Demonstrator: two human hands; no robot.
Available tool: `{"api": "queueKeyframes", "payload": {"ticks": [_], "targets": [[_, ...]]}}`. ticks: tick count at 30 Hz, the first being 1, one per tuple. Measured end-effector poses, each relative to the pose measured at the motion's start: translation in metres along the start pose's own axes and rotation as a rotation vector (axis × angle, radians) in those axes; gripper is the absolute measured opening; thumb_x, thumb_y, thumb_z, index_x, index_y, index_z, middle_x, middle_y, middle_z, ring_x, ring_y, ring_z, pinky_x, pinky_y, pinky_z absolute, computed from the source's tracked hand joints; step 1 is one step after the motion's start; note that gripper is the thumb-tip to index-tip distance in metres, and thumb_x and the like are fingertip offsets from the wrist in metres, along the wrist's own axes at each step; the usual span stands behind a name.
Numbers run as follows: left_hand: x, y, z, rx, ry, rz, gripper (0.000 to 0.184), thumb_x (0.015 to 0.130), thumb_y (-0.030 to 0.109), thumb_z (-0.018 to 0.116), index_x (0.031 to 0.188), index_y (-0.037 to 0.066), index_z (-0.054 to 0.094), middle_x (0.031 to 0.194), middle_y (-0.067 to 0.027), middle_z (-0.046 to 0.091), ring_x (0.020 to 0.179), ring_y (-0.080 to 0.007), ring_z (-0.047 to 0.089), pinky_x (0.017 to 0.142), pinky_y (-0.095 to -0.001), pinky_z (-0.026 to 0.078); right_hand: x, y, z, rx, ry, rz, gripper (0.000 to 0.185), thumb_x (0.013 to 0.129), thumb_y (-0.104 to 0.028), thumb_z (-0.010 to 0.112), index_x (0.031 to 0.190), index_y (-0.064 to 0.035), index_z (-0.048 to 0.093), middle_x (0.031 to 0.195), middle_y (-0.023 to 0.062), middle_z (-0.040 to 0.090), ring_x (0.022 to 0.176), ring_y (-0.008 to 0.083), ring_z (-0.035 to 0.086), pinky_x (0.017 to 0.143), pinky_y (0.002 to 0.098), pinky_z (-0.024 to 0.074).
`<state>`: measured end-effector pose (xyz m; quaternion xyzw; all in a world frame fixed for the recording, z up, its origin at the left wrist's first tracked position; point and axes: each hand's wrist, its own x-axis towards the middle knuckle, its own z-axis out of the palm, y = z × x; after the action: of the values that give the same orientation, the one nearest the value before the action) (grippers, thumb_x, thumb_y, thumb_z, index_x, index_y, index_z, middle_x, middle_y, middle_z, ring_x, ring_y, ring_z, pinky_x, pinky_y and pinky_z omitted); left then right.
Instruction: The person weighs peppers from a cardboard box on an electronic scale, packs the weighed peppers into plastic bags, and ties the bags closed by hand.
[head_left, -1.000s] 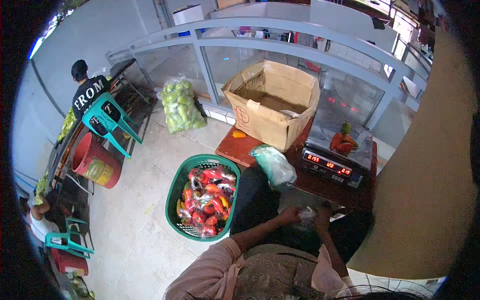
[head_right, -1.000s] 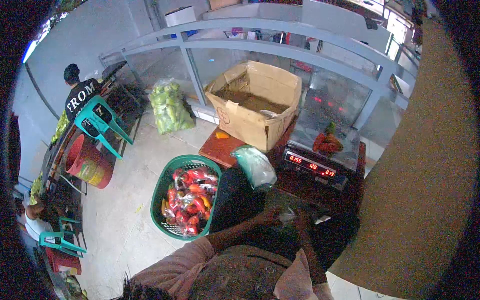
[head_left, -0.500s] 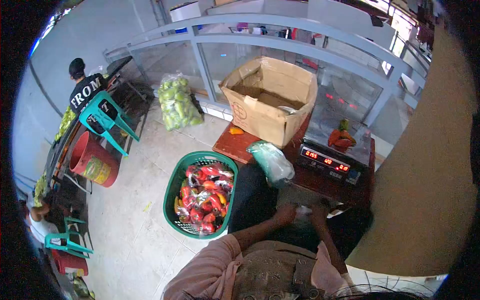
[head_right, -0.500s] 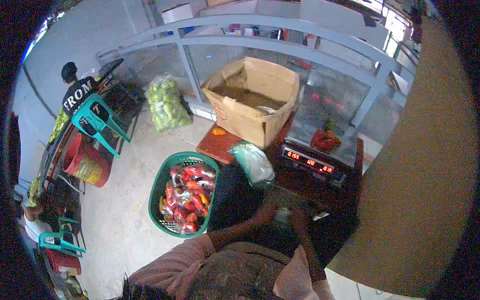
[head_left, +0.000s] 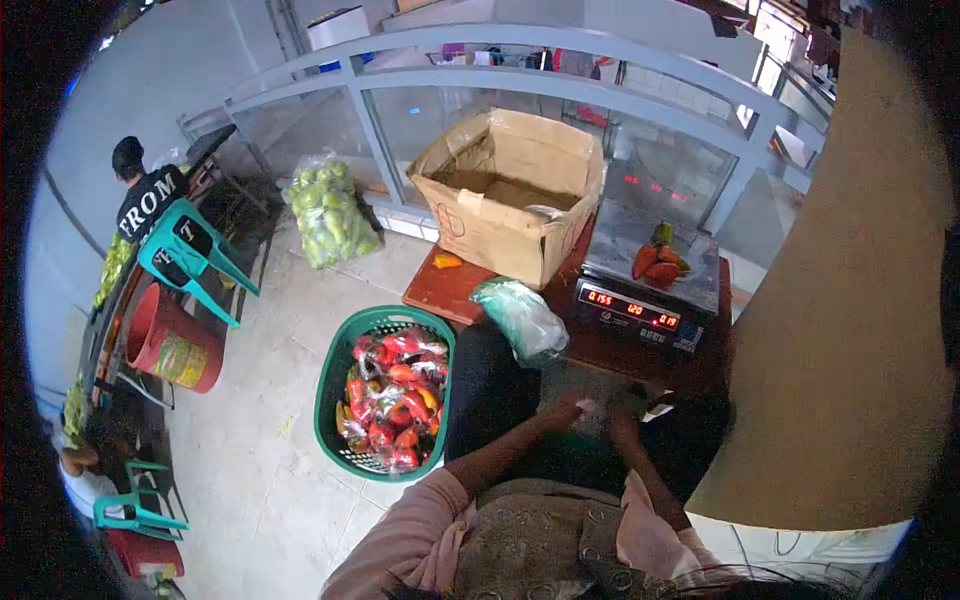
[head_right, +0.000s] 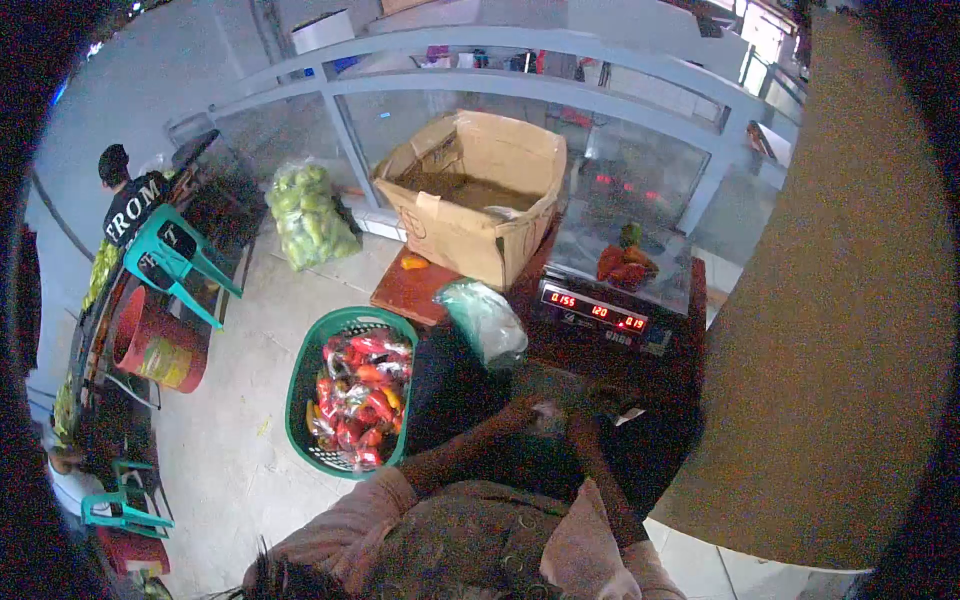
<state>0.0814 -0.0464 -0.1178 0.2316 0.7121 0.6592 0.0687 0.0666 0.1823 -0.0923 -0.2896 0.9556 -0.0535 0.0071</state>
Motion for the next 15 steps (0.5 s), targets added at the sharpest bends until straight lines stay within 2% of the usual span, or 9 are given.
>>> {"api": "queueKeyframes", "payload": {"ticks": [3,4,5,8,10,12,15], "targets": [[0.005,0.014,0.001,0.59,0.044,0.312,0.04,0.086,0.036,0.053,0.112,0.007,0.055,0.111,-0.0134,0.056,0.096,-0.0318,0.055,0.081,-0.0426,0.043,0.011,-0.002,-0.02,0.085,-0.068,0.06,0.033,0.082,-0.021,0.054,0.109,-0.0016,0.053,0.107,0.0202,0.053,0.093,0.0332,0.056,0.071,0.0441,0.0477],[0.01,0.028,-0.005,0.487,0.03,0.092,0.04,0.084,0.036,0.055,0.111,0.007,0.056,0.107,-0.0134,0.057,0.094,-0.032,0.055,0.081,-0.0426,0.043,0.017,-0.01,-0.039,0.129,-0.093,0.088,0.034,0.082,-0.021,0.054,0.109,-0.0016,0.053,0.108,0.0211,0.053,0.092,0.0332,0.056,0.071,0.0448,0.0477],[0.012,0.04,-0.006,0.421,0.019,-0.027,0.039,0.083,0.035,0.056,0.11,0.006,0.056,0.106,-0.0138,0.058,0.093,-0.0324,0.055,0.08,-0.0432,0.043,0.019,-0.016,-0.053,0.173,-0.126,0.125,0.034,0.081,-0.021,0.054,0.11,-0.0015,0.052,0.109,0.0219,0.052,0.091,0.0331,0.057,0.071,0.0455,0.0477],[0.009,0.065,-0.007,0.382,0.048,-0.197,0.038,0.079,0.03,0.059,0.108,0.005,0.057,0.102,-0.0151,0.059,0.091,-0.0336,0.056,0.079,-0.045,0.042,0.02,-0.027,-0.076,0.311,-0.343,0.362,0.032,0.081,-0.02,0.055,0.105,0.0008,0.055,0.106,0.0224,0.054,0.084,0.0312,0.059,0.069,0.0437,0.0477],[0.001,0.069,-0.005,0.424,0.143,-0.236,0.038,0.076,0.027,0.061,0.106,0.004,0.058,0.099,-0.016,0.059,0.089,-0.0344,0.056,0.079,-0.0463,0.042,0.034,0.004,-0.023,0.076,-0.28,0.173,0.029,0.081,-0.018,0.054,0.102,0.0009,0.058,0.101,0.0227,0.056,0.084,0.03,0.058,0.07,0.0417,0.047],[-0.005,0.06,-0.001,0.46,0.243,-0.279,0.038,0.073,0.024,0.063,0.104,0.003,0.059,0.096,-0.0168,0.06,0.088,-0.0352,0.056,0.078,-0.0475,0.042,0.038,0.027,0.018,0.041,-0.184,0.064,0.029,0.08,-0.017,0.054,0.103,-0.0003,0.058,0.1,0.0226,0.057,0.085,0.0298,0.057,0.073,0.0408,0.0459],[-0.009,0.029,0.0,0.42,0.35,-0.337,0.034,0.073,0.017,0.059,0.104,0.002,0.057,0.097,-0.0189,0.058,0.088,-0.0359,0.057,0.076,-0.0489,0.043,0.026,0.04,0.034,0.266,-0.025,0.012,0.034,0.078,-0.015,0.053,0.11,-0.0039,0.056,0.104,0.0218,0.056,0.09,0.0308,0.055,0.078,0.041,0.0435]]}}
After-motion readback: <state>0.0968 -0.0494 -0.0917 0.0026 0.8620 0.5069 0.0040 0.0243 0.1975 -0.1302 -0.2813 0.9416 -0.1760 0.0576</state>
